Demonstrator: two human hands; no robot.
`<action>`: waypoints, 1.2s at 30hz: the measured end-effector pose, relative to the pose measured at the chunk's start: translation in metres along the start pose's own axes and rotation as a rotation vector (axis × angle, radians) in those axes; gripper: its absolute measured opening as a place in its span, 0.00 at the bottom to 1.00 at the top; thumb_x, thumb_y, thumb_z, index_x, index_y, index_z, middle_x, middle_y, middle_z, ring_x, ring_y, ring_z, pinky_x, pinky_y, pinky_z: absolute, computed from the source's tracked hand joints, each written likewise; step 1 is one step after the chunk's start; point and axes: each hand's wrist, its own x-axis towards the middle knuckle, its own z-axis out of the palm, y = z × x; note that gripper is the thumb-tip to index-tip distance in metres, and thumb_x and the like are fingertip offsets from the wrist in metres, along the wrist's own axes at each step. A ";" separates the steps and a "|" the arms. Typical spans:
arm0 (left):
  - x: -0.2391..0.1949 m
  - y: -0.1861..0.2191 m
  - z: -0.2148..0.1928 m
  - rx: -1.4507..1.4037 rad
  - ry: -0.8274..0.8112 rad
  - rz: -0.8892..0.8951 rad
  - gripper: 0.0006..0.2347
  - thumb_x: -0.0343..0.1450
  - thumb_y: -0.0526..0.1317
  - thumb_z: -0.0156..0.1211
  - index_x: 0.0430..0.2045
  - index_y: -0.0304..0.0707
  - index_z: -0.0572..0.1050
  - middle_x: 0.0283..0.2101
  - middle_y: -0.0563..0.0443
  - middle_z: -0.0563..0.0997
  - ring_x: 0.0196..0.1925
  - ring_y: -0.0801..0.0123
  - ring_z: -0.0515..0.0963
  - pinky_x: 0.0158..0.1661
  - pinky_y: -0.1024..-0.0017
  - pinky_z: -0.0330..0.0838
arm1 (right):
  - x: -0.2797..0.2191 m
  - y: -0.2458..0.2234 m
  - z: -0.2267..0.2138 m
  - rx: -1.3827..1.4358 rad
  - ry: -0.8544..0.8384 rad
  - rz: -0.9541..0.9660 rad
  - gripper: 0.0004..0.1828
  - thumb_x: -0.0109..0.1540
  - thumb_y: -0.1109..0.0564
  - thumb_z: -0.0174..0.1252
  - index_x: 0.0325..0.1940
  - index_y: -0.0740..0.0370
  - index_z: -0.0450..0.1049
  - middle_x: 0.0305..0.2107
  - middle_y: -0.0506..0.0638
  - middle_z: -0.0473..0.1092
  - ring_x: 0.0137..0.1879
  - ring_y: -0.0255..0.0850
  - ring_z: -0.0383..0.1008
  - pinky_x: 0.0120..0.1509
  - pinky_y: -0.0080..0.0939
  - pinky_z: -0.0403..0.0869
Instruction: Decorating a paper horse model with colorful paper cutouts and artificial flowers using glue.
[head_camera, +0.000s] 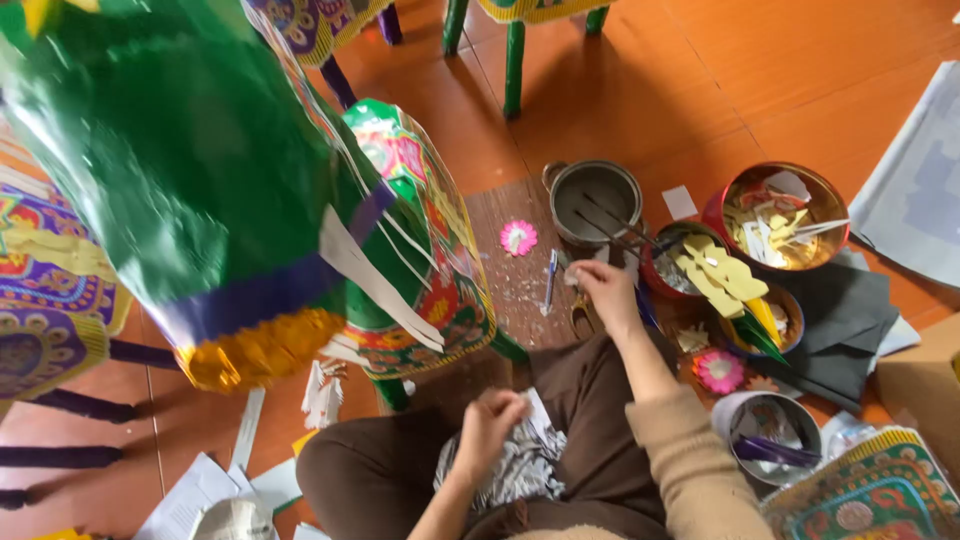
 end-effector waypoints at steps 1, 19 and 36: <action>0.001 -0.002 0.006 0.001 -0.001 0.005 0.06 0.67 0.34 0.64 0.17 0.39 0.79 0.23 0.58 0.78 0.29 0.79 0.73 0.33 0.77 0.65 | 0.022 0.007 0.005 0.001 0.002 -0.004 0.09 0.62 0.58 0.56 0.41 0.56 0.81 0.32 0.43 0.77 0.31 0.29 0.67 0.36 0.31 0.66; 0.023 -0.042 0.113 0.545 -0.456 0.478 0.04 0.69 0.36 0.61 0.35 0.44 0.77 0.38 0.48 0.66 0.34 0.52 0.72 0.27 0.57 0.66 | 0.198 0.041 0.058 -0.662 0.103 0.155 0.17 0.54 0.59 0.49 0.38 0.51 0.82 0.37 0.62 0.76 0.46 0.64 0.75 0.48 0.55 0.72; -0.005 0.038 0.002 -0.181 0.040 -0.081 0.05 0.66 0.28 0.61 0.30 0.34 0.83 0.28 0.51 0.85 0.28 0.77 0.79 0.31 0.82 0.76 | 0.115 -0.010 0.012 0.159 -0.093 0.104 0.11 0.53 0.64 0.66 0.40 0.67 0.81 0.29 0.54 0.77 0.34 0.35 0.74 0.38 0.30 0.73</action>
